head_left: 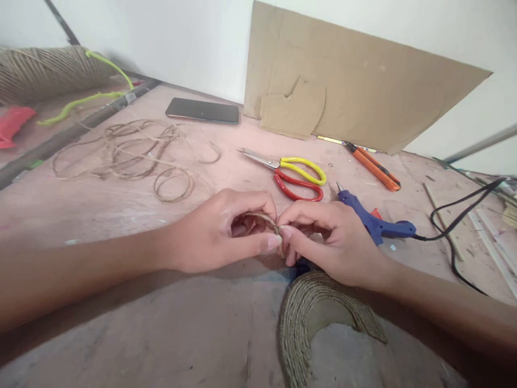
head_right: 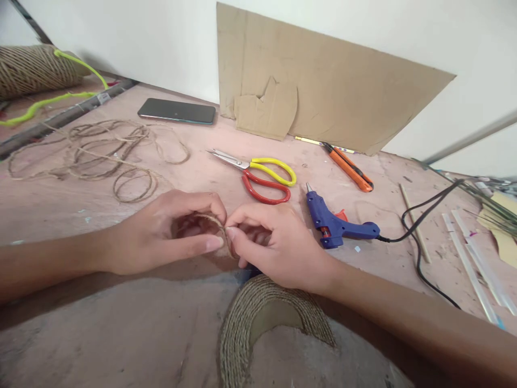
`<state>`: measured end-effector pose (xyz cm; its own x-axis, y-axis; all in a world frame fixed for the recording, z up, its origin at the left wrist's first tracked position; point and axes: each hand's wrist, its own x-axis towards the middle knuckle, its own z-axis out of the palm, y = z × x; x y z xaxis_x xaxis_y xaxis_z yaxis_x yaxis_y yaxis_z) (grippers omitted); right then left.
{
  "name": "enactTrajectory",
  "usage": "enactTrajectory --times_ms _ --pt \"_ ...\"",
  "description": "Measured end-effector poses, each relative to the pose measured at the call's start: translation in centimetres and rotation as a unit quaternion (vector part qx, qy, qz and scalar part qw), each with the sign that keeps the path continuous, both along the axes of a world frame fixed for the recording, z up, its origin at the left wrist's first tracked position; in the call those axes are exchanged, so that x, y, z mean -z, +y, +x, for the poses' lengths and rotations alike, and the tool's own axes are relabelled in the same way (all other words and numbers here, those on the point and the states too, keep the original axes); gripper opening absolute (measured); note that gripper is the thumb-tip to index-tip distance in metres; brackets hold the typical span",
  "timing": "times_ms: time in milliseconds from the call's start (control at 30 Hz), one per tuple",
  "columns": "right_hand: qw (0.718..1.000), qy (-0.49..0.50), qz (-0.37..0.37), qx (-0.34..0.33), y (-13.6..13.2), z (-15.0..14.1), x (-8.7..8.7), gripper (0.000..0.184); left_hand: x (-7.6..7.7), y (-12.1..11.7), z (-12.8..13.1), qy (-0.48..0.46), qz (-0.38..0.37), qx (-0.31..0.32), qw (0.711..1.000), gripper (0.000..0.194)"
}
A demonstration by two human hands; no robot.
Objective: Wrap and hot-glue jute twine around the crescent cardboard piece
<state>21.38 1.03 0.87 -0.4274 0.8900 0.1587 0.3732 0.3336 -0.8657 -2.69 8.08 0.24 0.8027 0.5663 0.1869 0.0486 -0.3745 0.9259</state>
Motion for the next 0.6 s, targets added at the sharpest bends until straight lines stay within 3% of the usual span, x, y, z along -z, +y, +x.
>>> enactTrajectory --times_ms 300,433,600 --pt "0.979 -0.117 0.151 0.064 -0.61 -0.43 0.08 0.018 0.02 -0.06 0.47 0.070 -0.118 -0.009 0.991 0.016" --pt "0.969 -0.154 0.181 0.070 -0.65 -0.11 -0.02 0.016 0.12 0.03 0.23 0.083 -0.084 -0.005 0.993 0.014" --pt "0.975 -0.156 0.149 0.056 -0.62 -0.25 -0.33 0.011 0.08 0.10 0.39 0.070 -0.037 0.012 0.997 0.024"
